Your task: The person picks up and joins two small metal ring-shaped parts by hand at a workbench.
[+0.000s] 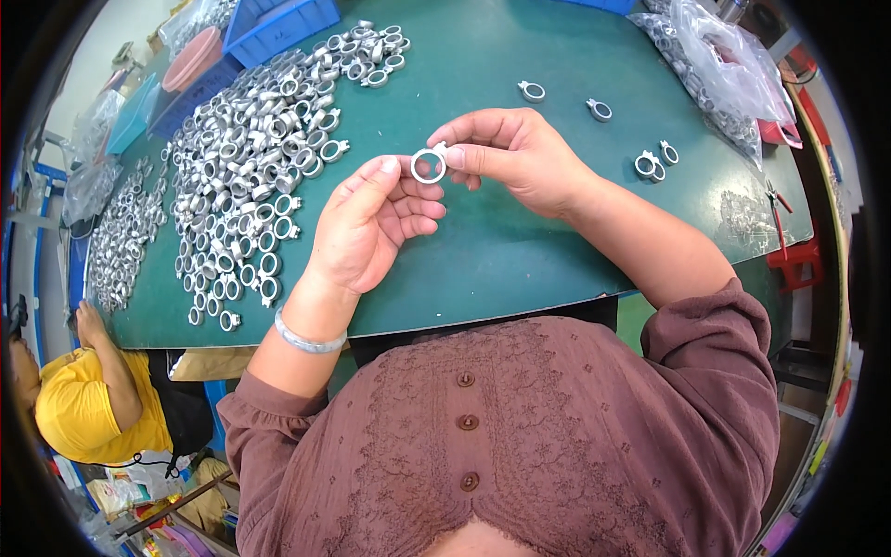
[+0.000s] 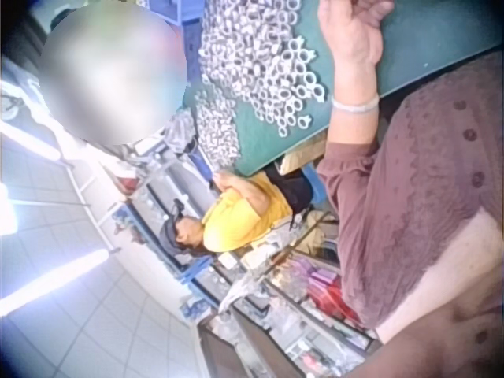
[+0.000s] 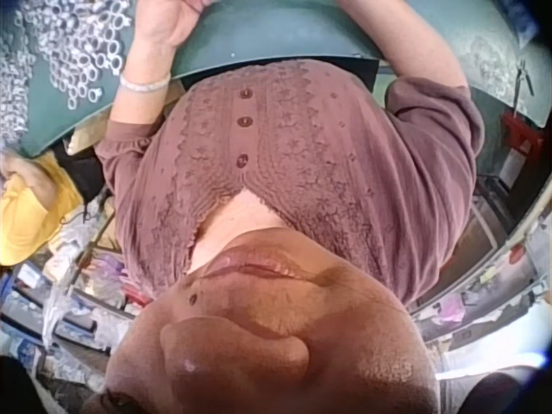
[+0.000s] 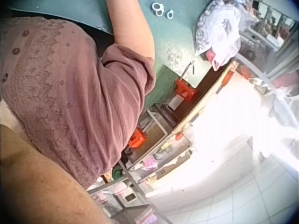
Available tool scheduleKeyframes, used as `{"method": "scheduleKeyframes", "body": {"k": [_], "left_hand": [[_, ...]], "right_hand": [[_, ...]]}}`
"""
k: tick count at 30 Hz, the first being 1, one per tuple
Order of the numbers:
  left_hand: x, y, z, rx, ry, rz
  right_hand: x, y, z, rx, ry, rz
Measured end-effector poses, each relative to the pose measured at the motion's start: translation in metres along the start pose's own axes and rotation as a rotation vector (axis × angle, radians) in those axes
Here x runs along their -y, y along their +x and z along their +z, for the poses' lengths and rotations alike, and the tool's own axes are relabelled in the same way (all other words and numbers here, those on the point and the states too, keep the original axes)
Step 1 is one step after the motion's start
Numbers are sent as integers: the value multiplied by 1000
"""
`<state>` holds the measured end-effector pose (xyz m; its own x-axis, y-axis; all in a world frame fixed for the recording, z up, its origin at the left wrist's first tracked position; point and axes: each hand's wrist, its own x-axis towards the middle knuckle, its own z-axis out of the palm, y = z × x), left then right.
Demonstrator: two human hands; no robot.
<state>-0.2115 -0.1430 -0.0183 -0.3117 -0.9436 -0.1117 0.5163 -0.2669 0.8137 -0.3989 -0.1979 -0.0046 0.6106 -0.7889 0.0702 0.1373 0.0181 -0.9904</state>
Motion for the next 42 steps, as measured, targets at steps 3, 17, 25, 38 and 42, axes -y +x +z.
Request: {"method": "scheduleKeyframes", "body": {"k": [3, 17, 25, 38, 42], "left_hand": [[0, 0, 0, 24, -11, -19], [4, 0, 3, -26, -11, 39], [7, 0, 3, -72, 28, 98], [4, 0, 9, -119, 86, 131], [2, -1, 11, -110, 85, 146]], "right_hand": [[1, 0, 0, -6, -12, 4], [-4, 1, -4, 20, -130, -107], [-4, 1, -4, 14, -181, -109], [-6, 2, -5, 50, -92, -134], [-6, 2, -6, 53, -65, -137]]}}
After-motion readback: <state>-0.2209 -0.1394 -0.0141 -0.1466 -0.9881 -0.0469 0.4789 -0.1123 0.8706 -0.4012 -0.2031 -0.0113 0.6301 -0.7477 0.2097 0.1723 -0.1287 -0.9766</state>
